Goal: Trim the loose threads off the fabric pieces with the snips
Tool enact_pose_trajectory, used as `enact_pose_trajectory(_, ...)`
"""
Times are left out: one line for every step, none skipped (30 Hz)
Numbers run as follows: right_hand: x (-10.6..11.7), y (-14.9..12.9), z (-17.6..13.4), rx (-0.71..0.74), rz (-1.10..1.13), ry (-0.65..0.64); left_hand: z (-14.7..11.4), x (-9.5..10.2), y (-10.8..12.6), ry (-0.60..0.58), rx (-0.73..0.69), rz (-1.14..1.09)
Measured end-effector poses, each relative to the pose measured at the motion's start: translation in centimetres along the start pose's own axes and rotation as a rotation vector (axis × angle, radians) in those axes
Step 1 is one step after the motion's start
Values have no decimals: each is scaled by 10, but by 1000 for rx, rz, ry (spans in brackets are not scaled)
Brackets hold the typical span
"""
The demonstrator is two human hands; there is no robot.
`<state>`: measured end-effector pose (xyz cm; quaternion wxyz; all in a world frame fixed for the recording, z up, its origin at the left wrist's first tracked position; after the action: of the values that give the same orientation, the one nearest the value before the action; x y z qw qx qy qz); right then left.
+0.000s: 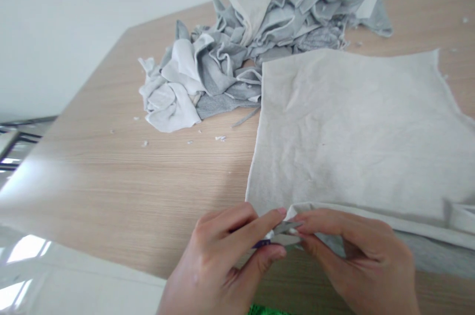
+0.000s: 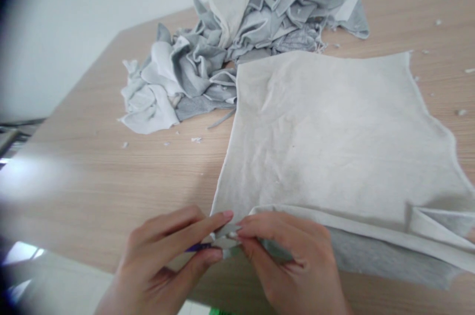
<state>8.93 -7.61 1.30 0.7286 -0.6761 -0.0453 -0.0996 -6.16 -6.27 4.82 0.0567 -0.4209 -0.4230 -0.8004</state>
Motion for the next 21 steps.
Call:
enact_pose_trajectory(0, 1, 0, -11, 7, 10, 1, 0, 0, -2, -6, 2)
enact_pose_trajectory(1, 2, 0, -29, 13, 22, 1, 0, 1, -7, -12, 4)
enact_pose_trajectory(2, 4, 0, -53, 17, 39, 2, 1, 1, -14, -19, 6)
enact_pose_trajectory(4, 6, -1, -79, 22, 56, 3, 1, 1, -22, -26, 8)
enact_pose_trajectory(5, 7, -1, -99, 30, 69, 3, 0, 1, -33, -31, 9)
enact_pose_trajectory(6, 8, 0, -105, 39, 72, 4, 0, 1, -46, -33, 9)
enact_pose_trajectory(6, 6, 0, -95, 44, 62, 4, 0, 0, -57, -35, 7)
enact_pose_trajectory(6, 4, 0, -74, 47, 52, 5, 0, 0, -68, -38, 5)
enact_pose_trajectory(6, 1, 1, -50, 46, 44, 5, 0, 0, -76, -41, 3)
enact_pose_trajectory(6, -2, 1, -27, 37, 37, 5, 0, 0, -82, -43, 2)
enact_pose_trajectory(6, -4, 2, -10, 22, 26, 6, 0, 0, -87, -46, 1)
enact_pose_trajectory(5, -5, 3, -1, 8, 18, 6, 0, 1, -89, -49, 3)
enact_pose_trajectory(6, -6, 3, 1, 1, 17, 6, 0, 1, -95, -49, 5)
enact_pose_trajectory(7, -6, 3, -2, 1, 20, 6, 0, 1, -98, -50, 7)
enact_pose_trajectory(7, -6, 3, -5, 6, 20, 6, 0, 1, -99, -50, 10)
enact_pose_trajectory(8, -6, 3, -7, 15, 25, 7, 1, 1, -100, -52, 12)
enact_pose_trajectory(8, -6, 3, -10, 24, 27, 7, 1, 1, -97, -55, 13)
enact_pose_trajectory(8, -5, 2, -17, 32, 23, 7, 2, 1, -94, -58, 14)
enact_pose_trajectory(7, -3, 2, -34, 39, 14, 7, 2, 1, -90, -61, 16)
enact_pose_trajectory(6, 0, 2, -59, 50, 8, 7, 3, 1, -84, -65, 21)
enact_pose_trajectory(6, 3, 1, -88, 63, 2, 7, 3, 1, -84, -66, 26)
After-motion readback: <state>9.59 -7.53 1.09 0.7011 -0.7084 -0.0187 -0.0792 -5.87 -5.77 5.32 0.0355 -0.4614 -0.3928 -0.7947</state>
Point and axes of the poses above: each hand's wrist, its own z-axis towards the middle knuckle, its own x-axis out of the back of the hand, y = z × x, the point moved 10 cm from there along z, towards the middle knuckle, and after that the axes turned 9 degrees about -x, right-handed, at the moved point
